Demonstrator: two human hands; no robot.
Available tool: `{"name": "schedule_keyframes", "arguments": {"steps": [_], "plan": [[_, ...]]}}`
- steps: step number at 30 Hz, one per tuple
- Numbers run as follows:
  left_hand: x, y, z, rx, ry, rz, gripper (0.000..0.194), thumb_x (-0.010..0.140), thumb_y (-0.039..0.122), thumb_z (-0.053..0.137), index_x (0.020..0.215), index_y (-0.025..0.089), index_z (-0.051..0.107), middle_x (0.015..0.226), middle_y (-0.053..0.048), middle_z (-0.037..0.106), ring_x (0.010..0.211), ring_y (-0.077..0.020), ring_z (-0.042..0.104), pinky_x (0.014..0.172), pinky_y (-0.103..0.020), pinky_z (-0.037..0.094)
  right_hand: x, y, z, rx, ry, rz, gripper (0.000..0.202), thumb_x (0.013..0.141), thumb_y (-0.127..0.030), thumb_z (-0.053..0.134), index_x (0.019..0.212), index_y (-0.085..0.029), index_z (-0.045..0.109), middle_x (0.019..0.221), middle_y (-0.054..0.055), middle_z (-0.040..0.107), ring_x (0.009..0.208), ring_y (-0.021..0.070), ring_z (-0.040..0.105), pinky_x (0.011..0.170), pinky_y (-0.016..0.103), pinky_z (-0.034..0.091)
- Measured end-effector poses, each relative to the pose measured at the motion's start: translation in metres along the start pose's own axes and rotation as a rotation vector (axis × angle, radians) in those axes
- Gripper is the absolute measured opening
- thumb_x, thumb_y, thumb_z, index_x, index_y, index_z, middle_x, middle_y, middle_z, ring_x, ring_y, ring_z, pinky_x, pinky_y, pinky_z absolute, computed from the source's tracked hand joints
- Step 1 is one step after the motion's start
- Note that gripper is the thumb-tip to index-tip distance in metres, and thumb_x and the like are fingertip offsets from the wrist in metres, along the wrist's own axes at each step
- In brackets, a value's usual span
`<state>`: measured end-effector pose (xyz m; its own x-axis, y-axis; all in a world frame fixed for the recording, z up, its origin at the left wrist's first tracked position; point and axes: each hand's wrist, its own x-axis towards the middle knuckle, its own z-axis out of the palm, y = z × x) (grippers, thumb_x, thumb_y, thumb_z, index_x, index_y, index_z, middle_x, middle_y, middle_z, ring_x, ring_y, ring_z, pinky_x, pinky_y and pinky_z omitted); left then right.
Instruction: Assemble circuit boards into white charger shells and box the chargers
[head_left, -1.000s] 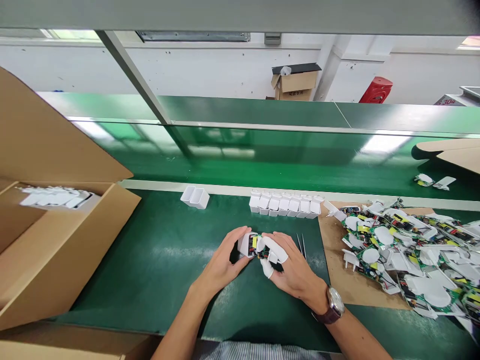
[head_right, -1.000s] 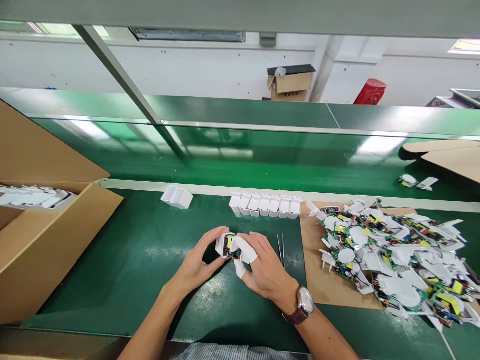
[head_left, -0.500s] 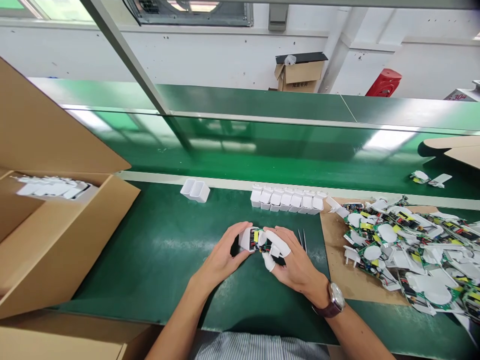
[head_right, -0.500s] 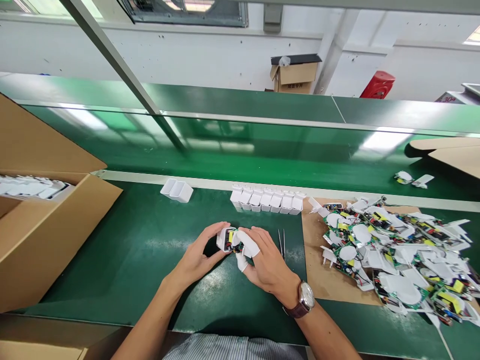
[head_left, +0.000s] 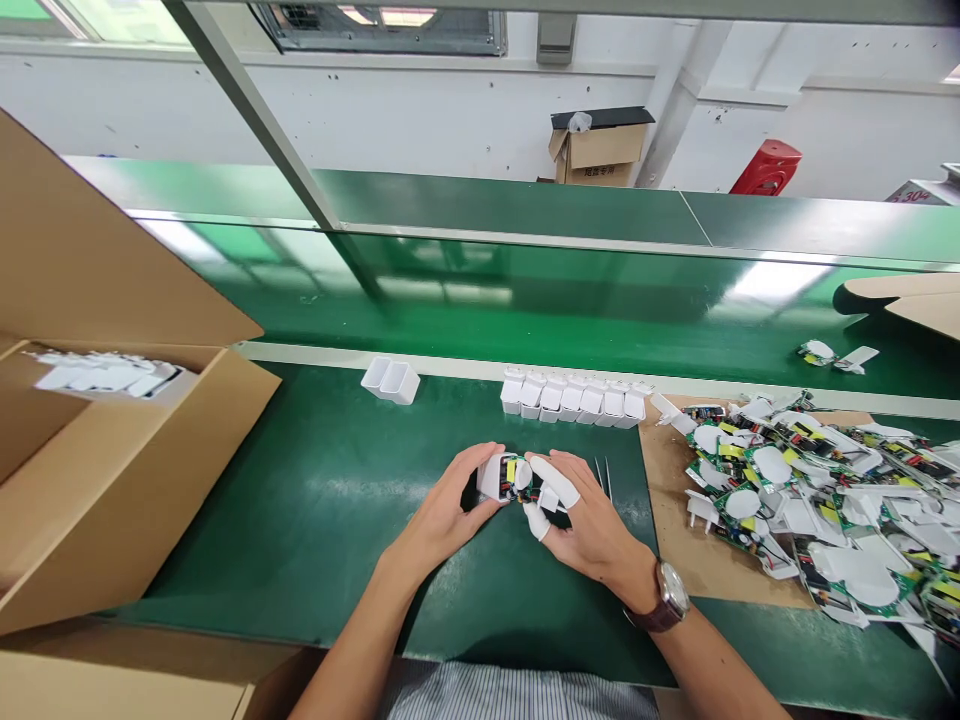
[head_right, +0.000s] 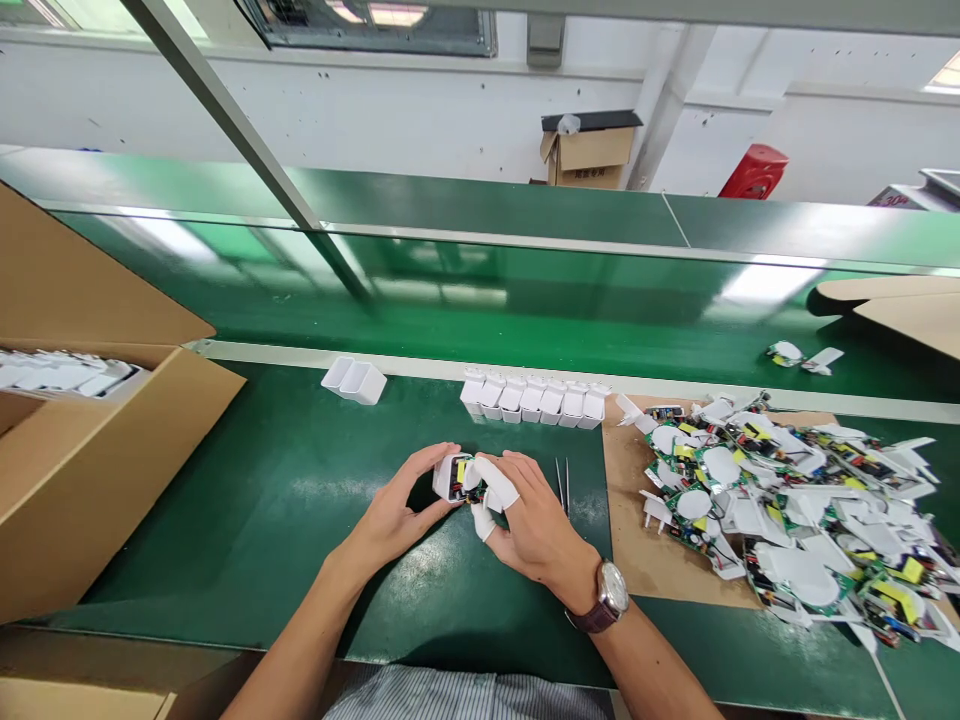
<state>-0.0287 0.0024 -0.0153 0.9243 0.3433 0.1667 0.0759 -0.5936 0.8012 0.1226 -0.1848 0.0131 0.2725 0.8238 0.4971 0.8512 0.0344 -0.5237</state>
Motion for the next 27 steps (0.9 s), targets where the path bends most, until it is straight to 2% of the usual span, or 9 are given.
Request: {"name": "schedule_keyframes", "arguments": {"steps": [9, 12, 15, 19, 22, 24, 27], "plan": [[0.002, 0.004, 0.001, -0.008, -0.001, 0.021, 0.058, 0.098, 0.034, 0.066, 0.15, 0.033, 0.042, 0.148, -0.009, 0.059, 0.136, -0.0263, 0.059, 0.115, -0.045, 0.05, 0.001, 0.002, 0.005, -0.006, -0.012, -0.006, 0.077, 0.095, -0.013, 0.054, 0.163, -0.024, 0.021, 0.134, 0.014, 0.066, 0.121, 0.0316, 0.065, 0.107, 0.059, 0.055], [0.002, 0.006, 0.005, -0.023, -0.026, 0.046, 0.058, 0.099, 0.032, 0.065, 0.151, 0.034, 0.04, 0.149, -0.009, 0.057, 0.138, -0.0261, 0.056, 0.116, -0.044, 0.049, 0.0, 0.004, 0.01, -0.011, -0.021, -0.027, 0.071, 0.096, -0.014, 0.055, 0.16, -0.023, 0.027, 0.133, 0.015, 0.066, 0.12, 0.0315, 0.065, 0.107, 0.059, 0.055], [0.001, 0.007, 0.009, -0.016, -0.039, 0.077, 0.06, 0.098, 0.031, 0.066, 0.152, 0.035, 0.04, 0.149, -0.011, 0.054, 0.139, -0.0274, 0.055, 0.114, -0.044, 0.05, -0.002, 0.004, 0.012, -0.018, 0.023, -0.02, 0.066, 0.096, -0.021, 0.061, 0.157, -0.022, 0.033, 0.125, 0.015, 0.068, 0.116, 0.0315, 0.066, 0.105, 0.058, 0.055], [0.0, 0.005, 0.011, -0.014, -0.029, 0.122, 0.051, 0.1, 0.03, 0.061, 0.149, 0.032, 0.048, 0.147, -0.013, 0.056, 0.139, -0.029, 0.054, 0.114, -0.048, 0.05, -0.004, 0.002, 0.006, 0.088, 0.078, 0.072, 0.057, 0.098, -0.031, 0.065, 0.149, -0.024, 0.043, 0.12, 0.012, 0.069, 0.108, 0.0278, 0.069, 0.094, 0.048, 0.062], [0.0, 0.005, 0.01, -0.052, -0.003, 0.045, 0.042, 0.102, 0.032, 0.057, 0.143, 0.03, 0.054, 0.14, -0.012, 0.063, 0.132, -0.0288, 0.059, 0.111, -0.05, 0.052, -0.004, 0.004, 0.002, 0.199, 0.143, 0.171, 0.034, 0.104, -0.023, 0.053, 0.138, -0.026, 0.055, 0.117, 0.009, 0.07, 0.104, 0.0216, 0.07, 0.09, 0.039, 0.062], [0.0, 0.007, 0.009, -0.13, 0.021, -0.053, 0.048, 0.1, 0.037, 0.06, 0.147, 0.031, 0.049, 0.141, -0.01, 0.064, 0.129, -0.0271, 0.062, 0.11, -0.047, 0.052, -0.004, 0.007, 0.003, 0.213, 0.157, 0.135, 0.032, 0.103, -0.016, 0.048, 0.131, -0.027, 0.061, 0.121, 0.009, 0.069, 0.111, 0.0202, 0.069, 0.096, 0.038, 0.061], [0.0, 0.013, 0.007, -0.278, 0.027, -0.167, 0.06, 0.1, 0.045, 0.059, 0.155, 0.033, 0.037, 0.149, -0.008, 0.06, 0.133, -0.0253, 0.061, 0.114, -0.045, 0.049, -0.002, 0.009, 0.01, 0.175, 0.06, 0.032, 0.037, 0.101, -0.014, 0.053, 0.136, -0.026, 0.058, 0.139, 0.012, 0.062, 0.129, 0.0234, 0.061, 0.107, 0.044, 0.056]]}}
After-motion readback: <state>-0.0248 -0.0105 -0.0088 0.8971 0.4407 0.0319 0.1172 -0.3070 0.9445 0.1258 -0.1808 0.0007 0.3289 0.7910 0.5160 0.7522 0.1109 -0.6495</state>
